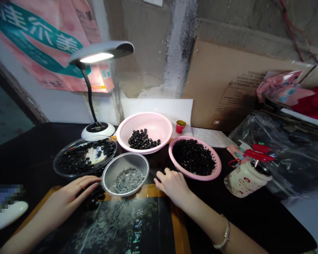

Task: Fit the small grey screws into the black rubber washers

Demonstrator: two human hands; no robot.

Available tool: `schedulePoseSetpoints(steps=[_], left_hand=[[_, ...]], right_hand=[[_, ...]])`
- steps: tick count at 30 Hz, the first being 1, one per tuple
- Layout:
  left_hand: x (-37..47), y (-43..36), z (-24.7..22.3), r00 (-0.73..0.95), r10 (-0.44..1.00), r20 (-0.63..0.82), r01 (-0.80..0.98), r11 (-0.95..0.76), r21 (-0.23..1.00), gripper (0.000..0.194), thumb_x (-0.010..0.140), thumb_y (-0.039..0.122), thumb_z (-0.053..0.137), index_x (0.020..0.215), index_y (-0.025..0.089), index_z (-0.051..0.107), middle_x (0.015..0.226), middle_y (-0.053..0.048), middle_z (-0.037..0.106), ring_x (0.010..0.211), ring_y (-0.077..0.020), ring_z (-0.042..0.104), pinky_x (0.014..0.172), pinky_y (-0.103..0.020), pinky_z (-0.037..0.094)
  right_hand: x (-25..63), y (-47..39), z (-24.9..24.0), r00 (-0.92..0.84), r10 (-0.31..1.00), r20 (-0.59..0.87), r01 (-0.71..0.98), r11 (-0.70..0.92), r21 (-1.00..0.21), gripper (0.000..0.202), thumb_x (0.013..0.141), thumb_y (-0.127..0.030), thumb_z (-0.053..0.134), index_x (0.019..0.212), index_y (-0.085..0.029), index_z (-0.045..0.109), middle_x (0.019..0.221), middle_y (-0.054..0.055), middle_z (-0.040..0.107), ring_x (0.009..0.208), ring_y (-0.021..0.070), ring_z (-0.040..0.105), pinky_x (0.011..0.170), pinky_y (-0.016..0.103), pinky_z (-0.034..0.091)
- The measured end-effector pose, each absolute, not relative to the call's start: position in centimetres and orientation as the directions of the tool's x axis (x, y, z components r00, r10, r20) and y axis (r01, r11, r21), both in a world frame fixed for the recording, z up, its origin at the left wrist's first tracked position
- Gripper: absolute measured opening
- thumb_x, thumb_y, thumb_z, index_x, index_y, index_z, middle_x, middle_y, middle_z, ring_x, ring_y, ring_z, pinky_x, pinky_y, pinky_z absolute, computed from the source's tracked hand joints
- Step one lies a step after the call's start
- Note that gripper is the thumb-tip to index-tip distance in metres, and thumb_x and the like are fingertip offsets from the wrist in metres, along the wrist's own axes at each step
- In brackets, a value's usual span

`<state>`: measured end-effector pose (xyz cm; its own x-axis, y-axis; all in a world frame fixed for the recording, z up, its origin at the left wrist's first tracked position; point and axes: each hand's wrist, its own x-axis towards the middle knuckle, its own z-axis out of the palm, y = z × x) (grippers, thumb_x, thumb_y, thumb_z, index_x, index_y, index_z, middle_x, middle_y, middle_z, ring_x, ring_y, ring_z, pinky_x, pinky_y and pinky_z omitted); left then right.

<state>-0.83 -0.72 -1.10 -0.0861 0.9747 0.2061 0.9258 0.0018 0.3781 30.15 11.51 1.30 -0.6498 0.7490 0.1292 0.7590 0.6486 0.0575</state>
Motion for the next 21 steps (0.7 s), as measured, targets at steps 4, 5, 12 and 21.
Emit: schedulePoseSetpoints(steps=[4,5,12,21], left_hand=[[-0.8,-0.6,-1.2,-0.085,0.98,0.18,0.924,0.01,0.381,0.043,0.09,0.055,0.035,0.108,0.029,0.063,0.118,0.0,0.064,0.108,-0.021,0.061,0.094,-0.032,0.049],[-0.8,-0.5,-1.2,-0.084,0.981,0.177,0.924,0.01,0.382,0.043,0.09,0.055,0.035,0.108,0.029,0.063,0.118,0.0,0.064,0.108,-0.0211,0.061,0.094,-0.032,0.049],[-0.6,-0.7,-1.0,-0.084,0.981,0.175,0.923,0.011,0.386,0.041,0.09,0.053,0.036,0.109,0.028,0.063,0.119,-0.001,0.064,0.107,-0.0208,0.061,0.093,-0.031,0.049],[-0.4,-0.7,-0.9,-0.098,0.985,0.139,0.904,0.03,0.427,0.041,0.091,0.053,0.034,0.109,0.029,0.062,0.119,0.001,0.062,0.11,-0.0206,0.058,0.096,-0.033,0.046]], right_hand=[[31.0,11.7,-2.0,-0.646,0.755,0.116,0.763,0.635,0.122,0.026,0.092,-0.033,0.043,0.088,-0.022,0.065,0.087,0.008,0.065,0.074,0.0197,0.063,0.047,0.021,0.029],[31.2,11.8,-2.3,-0.644,0.756,0.117,0.765,0.631,0.129,0.026,0.093,-0.033,0.041,0.09,-0.022,0.065,0.09,0.008,0.065,0.078,0.0201,0.063,0.048,0.021,0.032],[32.2,11.8,-2.0,-0.64,0.763,0.094,0.768,0.631,0.109,0.031,0.09,-0.035,0.046,0.117,-0.029,0.058,0.114,0.008,0.061,0.09,0.0225,0.063,0.054,0.024,0.047],[32.4,10.8,1.2,-0.665,0.736,0.13,0.738,0.674,-0.039,0.034,0.087,-0.031,0.049,0.117,-0.02,0.059,0.107,0.008,0.067,0.094,0.0248,0.063,0.069,0.033,0.053]])
